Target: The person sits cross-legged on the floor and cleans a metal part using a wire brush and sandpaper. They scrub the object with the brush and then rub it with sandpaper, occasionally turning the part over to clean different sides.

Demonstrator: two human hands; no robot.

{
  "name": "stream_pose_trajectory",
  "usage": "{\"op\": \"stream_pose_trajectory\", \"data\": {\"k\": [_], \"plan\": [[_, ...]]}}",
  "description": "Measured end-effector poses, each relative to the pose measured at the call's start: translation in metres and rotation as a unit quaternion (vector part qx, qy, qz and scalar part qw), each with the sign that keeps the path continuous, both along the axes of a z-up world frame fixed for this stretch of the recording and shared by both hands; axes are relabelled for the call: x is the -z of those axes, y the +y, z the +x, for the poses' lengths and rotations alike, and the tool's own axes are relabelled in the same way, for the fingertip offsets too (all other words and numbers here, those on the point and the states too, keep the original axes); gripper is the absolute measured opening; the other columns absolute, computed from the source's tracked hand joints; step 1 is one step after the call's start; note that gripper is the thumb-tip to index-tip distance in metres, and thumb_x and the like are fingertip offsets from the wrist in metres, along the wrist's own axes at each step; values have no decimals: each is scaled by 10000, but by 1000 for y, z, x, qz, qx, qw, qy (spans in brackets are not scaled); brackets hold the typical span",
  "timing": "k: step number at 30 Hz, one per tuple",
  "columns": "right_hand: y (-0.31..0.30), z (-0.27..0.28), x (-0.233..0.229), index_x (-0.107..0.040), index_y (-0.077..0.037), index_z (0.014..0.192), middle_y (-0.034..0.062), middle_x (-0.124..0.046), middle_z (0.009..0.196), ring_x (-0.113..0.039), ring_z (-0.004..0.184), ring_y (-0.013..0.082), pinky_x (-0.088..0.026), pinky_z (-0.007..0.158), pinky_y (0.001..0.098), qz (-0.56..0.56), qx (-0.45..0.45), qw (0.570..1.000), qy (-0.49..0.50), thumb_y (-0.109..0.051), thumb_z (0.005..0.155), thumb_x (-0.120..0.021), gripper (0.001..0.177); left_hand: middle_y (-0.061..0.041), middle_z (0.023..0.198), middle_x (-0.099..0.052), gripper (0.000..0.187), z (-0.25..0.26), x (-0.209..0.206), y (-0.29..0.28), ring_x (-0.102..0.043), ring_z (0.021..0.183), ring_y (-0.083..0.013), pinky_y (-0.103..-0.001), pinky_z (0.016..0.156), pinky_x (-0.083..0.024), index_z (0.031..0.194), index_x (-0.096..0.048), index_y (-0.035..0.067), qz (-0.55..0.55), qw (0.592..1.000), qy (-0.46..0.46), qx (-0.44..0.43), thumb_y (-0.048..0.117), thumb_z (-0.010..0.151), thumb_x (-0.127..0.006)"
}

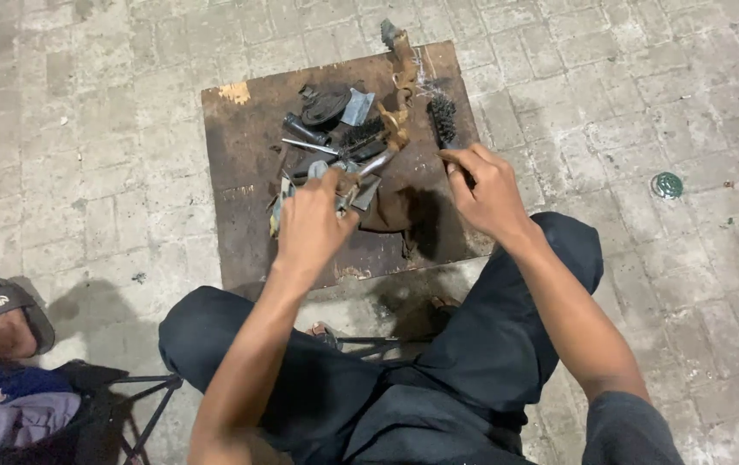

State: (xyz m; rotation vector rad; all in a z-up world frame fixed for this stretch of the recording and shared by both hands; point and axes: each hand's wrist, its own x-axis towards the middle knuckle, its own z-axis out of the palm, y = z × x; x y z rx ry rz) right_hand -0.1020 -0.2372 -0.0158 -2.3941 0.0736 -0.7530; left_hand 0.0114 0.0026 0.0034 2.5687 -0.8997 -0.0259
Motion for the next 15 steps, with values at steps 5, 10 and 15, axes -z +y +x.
{"op": "stream_pose_trajectory", "data": {"k": [5,10,15], "plan": [[-8,5,-1,-777,-84,1118,129,-656,831,-670,744,342,-521,635,395,10,-1,1000,-1,-73,987,-656,179,-225,914,-726,396,12,-26,4,-732,849,-500,-594,731,-576,1104,-698,79,6,1000,9,-9,207,747,-810],[-7,2,-18,-773,-63,1127,159,-688,868,-693,817,381,-541,722,412,47,4,999,19,-48,1019,-621,186,-278,1016,-738,490,10,-60,8,-708,954,-532,-619,847,-530,1214,-704,-4,-20,998,61,0,184,765,-763],[-9,7,-9,-751,-38,1110,163,-732,870,-723,848,342,-552,773,449,139,27,988,64,-65,1035,-574,194,-249,1086,-744,570,9,-61,13,-687,1035,-513,-604,914,-496,1283,-692,-2,-48,996,75,1,187,748,-752]]}}
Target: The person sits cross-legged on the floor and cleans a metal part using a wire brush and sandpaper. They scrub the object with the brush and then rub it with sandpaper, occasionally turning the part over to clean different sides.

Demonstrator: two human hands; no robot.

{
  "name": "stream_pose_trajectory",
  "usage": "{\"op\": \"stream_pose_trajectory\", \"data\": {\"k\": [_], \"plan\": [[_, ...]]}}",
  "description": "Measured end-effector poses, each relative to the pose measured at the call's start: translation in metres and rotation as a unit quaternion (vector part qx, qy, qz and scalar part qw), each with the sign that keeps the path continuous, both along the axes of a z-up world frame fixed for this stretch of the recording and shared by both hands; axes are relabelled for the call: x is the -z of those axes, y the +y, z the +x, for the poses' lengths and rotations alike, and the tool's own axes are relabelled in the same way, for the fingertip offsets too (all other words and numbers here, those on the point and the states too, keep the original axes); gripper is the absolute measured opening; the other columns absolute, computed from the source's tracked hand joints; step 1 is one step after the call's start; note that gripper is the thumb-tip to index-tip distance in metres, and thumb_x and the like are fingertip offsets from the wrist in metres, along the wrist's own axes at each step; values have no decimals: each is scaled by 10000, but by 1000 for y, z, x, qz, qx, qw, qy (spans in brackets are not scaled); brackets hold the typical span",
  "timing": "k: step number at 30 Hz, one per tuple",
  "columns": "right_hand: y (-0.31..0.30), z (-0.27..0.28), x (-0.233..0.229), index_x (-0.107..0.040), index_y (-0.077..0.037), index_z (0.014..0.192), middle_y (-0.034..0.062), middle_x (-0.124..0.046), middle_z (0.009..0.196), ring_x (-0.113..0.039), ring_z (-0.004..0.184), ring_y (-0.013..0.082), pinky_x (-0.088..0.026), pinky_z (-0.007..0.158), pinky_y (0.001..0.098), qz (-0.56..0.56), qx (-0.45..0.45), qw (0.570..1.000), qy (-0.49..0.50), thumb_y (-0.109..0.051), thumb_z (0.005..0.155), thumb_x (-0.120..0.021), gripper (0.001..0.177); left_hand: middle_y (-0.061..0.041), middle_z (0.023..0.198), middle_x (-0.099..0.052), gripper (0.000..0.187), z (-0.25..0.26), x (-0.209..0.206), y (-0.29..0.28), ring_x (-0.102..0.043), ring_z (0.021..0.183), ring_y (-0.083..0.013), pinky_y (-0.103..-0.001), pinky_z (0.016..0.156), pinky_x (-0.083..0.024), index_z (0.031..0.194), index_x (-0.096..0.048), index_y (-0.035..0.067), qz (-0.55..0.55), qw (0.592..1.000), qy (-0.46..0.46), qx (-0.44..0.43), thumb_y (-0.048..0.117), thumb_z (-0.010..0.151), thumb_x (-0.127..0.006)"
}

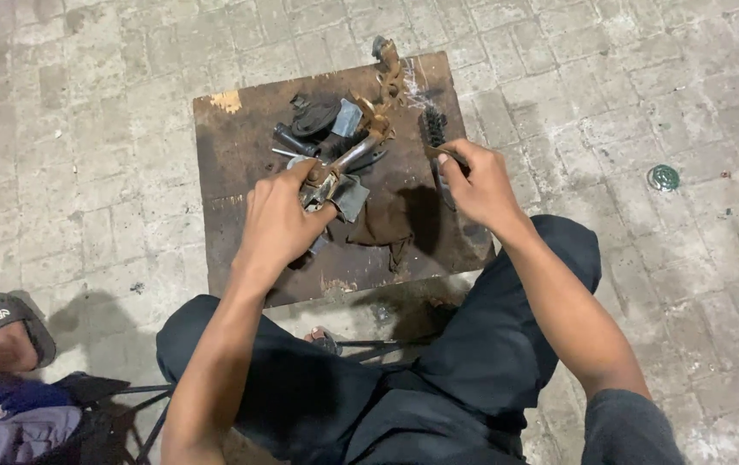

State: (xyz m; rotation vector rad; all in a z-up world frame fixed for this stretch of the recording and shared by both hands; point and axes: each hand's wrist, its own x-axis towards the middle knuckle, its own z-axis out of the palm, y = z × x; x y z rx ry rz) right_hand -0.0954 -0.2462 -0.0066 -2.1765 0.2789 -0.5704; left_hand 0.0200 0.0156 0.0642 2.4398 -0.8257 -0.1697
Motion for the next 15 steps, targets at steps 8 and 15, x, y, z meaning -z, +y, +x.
{"op": "stream_pose_trajectory", "data": {"k": [8,15], "plan": [[15,56,55,-635,-58,1032,188,-683,1057,-693,1039,368,-591,885,535,491,-23,868,77,-183,1035,-580,136,-255,1112,-739,573,-2,0,1,-683,1063,-496,-587,924,-504,1307,-678,-26,-29,1000,2,6,119,761,-771],[-7,133,78,-595,-109,1089,145,-639,1122,-676,1160,406,-562,996,579,725,-60,686,-4,-304,994,-592,217,-302,1128,-723,581,-11,2,1,-668,1076,-535,-633,915,-500,1309,-669,-46,-40,999,18,-3,85,754,-778]]}}
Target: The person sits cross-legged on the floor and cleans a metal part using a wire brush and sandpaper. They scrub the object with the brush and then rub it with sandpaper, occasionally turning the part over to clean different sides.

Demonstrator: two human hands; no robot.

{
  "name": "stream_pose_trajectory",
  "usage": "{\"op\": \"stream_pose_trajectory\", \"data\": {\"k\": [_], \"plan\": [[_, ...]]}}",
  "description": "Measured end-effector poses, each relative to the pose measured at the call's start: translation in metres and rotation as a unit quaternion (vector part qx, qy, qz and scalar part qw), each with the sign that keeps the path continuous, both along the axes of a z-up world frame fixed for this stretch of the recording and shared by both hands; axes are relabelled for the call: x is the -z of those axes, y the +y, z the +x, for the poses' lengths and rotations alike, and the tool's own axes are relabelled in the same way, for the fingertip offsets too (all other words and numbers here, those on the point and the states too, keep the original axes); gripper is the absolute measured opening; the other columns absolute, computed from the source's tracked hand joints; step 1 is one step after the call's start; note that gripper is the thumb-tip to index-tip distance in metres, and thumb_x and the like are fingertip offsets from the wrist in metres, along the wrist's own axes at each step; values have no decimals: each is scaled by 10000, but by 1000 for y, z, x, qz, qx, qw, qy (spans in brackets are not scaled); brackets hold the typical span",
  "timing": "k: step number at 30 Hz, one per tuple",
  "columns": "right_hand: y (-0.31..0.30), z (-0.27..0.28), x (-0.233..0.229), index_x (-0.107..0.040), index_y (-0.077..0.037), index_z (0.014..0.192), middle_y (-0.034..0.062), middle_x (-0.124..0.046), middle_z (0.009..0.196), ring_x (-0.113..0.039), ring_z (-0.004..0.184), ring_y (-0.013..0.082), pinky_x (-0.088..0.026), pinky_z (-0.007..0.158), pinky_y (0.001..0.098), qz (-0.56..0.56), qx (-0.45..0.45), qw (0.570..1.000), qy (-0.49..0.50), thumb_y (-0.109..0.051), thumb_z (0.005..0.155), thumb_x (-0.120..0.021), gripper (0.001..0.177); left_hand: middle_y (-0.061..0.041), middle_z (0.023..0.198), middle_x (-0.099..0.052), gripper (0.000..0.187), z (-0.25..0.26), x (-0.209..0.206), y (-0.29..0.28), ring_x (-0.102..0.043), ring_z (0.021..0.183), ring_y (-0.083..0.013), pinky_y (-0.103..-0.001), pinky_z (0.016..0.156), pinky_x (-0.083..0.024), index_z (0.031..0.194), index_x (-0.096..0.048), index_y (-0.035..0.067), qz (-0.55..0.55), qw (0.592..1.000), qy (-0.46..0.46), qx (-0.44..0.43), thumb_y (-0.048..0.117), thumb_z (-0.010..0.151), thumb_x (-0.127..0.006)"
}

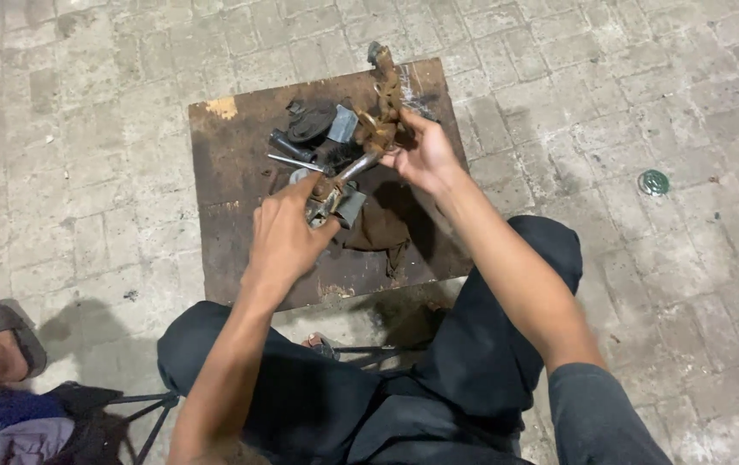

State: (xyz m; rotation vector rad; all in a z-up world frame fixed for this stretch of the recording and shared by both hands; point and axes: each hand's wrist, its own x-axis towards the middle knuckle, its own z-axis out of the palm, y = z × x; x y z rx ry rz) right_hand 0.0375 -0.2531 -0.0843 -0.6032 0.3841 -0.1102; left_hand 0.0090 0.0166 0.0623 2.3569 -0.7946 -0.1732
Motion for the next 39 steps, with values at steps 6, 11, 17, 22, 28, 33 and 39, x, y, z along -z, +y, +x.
{"op": "stream_pose_trajectory", "data": {"k": [6,11,17,22,28,33,39], "plan": [[0,18,6,-686,-209,1060,57,-724,1030,-747,939,276,-685,757,478,-52,48,996,-52,-307,990,-639,129,-302,1123,-722,576,-2,-10,-1,-663,1087,-529,-632,910,-509,1297,-671,-56,-29,1000,2,-1,92,748,-760],[7,5,-20,-667,-208,1171,30,-718,1047,-719,943,262,-639,681,384,-80,40,991,-95,-290,1010,-643,183,-336,1124,-707,586,-1,-17,4,-672,1078,-521,-613,931,-514,1321,-647,-92,-31,999,18,-8,8,756,-767],[35,-22,-54,-661,-224,1070,-15,-644,977,-683,920,247,-617,700,394,-92,23,991,-89,-273,995,-631,95,-296,1095,-727,595,-5,-28,25,-677,1047,-528,-634,880,-512,1318,-676,-39,-1,1000,-4,5,52,741,-792],[44,-45,-40,-629,-186,1019,1,-630,942,-682,913,265,-609,702,409,-96,-4,993,-67,-278,1001,-613,95,-289,1084,-725,614,-3,-13,37,-692,1046,-495,-625,910,-516,1337,-676,-15,40,999,2,8,24,738,-802],[52,-54,-36,-624,-162,1040,-4,-584,968,-638,910,277,-529,697,396,-132,5,991,-33,-204,1032,-585,58,-244,1091,-738,635,7,25,44,-693,1045,-491,-594,875,-528,1347,-682,52,35,999,15,19,81,726,-812],[58,-52,-20,-641,-128,991,44,-616,972,-638,930,289,-533,753,407,-132,51,990,-4,-154,1002,-634,29,-216,1126,-743,735,13,62,40,-712,1053,-449,-568,914,-540,1365,-669,101,73,995,19,62,111,662,-883],[53,-55,-17,-399,-17,1535,214,-431,1531,-497,1363,400,-430,1120,578,-122,95,988,19,-201,1011,-695,629,-241,1136,-743,598,15,40,57,-700,1051,-465,-505,896,-559,1305,-707,47,-73,988,76,112,145,729,-831]]}}
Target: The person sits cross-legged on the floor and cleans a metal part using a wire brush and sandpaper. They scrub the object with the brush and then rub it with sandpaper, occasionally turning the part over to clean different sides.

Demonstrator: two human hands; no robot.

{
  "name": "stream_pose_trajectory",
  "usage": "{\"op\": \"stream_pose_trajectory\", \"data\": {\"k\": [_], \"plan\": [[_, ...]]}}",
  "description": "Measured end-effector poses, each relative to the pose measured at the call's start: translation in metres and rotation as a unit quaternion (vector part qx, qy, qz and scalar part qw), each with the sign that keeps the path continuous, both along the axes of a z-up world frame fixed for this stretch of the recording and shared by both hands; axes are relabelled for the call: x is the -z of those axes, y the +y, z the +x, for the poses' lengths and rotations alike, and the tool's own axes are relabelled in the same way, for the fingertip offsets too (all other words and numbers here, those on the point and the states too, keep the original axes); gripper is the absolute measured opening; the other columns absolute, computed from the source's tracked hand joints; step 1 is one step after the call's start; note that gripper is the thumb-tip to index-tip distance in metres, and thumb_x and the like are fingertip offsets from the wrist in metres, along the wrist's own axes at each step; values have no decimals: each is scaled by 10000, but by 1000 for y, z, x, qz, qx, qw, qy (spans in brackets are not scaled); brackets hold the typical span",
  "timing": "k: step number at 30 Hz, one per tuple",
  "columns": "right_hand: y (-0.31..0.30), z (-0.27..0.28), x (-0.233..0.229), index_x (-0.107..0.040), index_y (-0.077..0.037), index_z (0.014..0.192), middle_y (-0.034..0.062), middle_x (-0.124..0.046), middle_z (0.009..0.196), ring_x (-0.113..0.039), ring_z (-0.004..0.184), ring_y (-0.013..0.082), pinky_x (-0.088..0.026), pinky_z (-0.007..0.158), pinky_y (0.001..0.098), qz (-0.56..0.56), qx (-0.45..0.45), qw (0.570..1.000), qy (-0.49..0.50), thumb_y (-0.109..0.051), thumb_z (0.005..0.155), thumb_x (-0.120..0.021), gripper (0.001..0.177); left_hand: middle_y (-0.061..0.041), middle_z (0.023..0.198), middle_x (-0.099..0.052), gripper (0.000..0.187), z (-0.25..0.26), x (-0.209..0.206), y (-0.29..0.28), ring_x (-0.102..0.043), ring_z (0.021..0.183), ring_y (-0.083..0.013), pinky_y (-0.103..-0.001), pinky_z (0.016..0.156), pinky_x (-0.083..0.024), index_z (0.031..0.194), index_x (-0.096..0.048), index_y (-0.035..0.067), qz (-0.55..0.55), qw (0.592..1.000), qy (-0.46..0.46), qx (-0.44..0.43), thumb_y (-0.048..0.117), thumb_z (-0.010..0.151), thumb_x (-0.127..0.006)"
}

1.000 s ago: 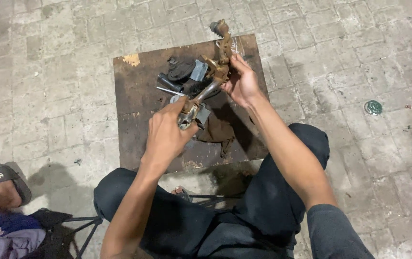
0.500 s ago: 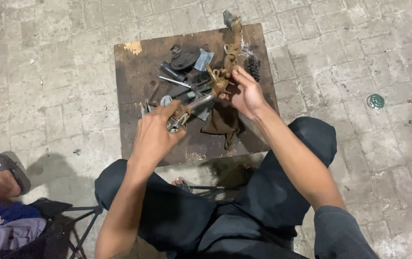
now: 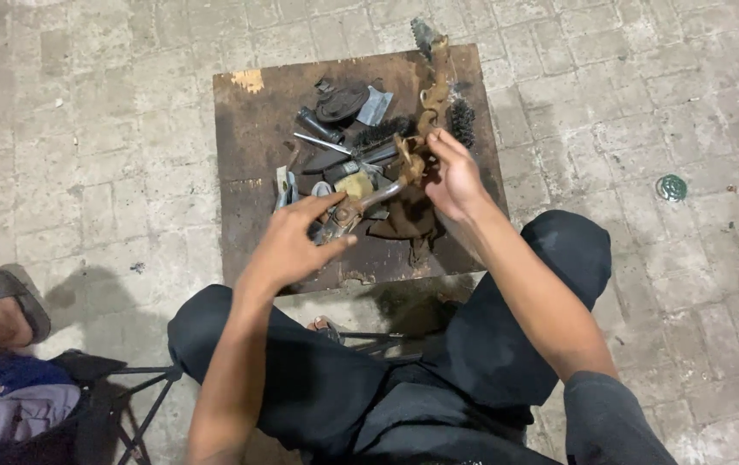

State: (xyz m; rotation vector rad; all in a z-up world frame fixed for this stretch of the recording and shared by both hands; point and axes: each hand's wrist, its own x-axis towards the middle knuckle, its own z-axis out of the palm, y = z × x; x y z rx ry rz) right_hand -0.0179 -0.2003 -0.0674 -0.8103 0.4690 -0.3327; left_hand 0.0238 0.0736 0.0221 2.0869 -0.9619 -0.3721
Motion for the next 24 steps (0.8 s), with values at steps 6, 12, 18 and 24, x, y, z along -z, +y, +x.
{"op": "stream_pose_trajectory", "data": {"k": [6,12,18,24], "plan": [[-32,4,9,-655,-139,1102,76,-653,1011,-658,907,299,-459,681,384,13,-16,1000,-5,-199,985,-674,133,-221,1217,-646,612,27,-2,31,-621,1131,-468,-516,976,-498,1397,-635,64,-60,988,-129,-63,-97,808,-675],[-20,7,-40,-655,-164,977,14,-709,961,-680,832,284,-380,646,350,57,-61,995,-51,-210,1004,-638,56,-241,1432,-539,625,131,244,-42,-525,1313,-449,-497,1088,-401,1488,-571,213,-201,927,-315,39,72,913,-772],[-23,23,-47,-672,-141,995,65,-702,970,-652,840,283,-374,651,352,32,-67,995,-60,-198,1021,-616,85,-172,1095,-724,780,19,58,-54,-715,1016,-377,-517,921,-549,1318,-635,73,-258,958,-121,-23,536,747,-899],[-14,-1,-58,-654,-147,1089,8,-620,1026,-602,921,159,-473,741,278,-291,10,956,32,-216,1064,-564,116,-27,554,-585,461,2,26,-66,-553,436,-154,-254,440,-479,876,-621,121,-272,930,-242,-59,578,920,-666]]}}
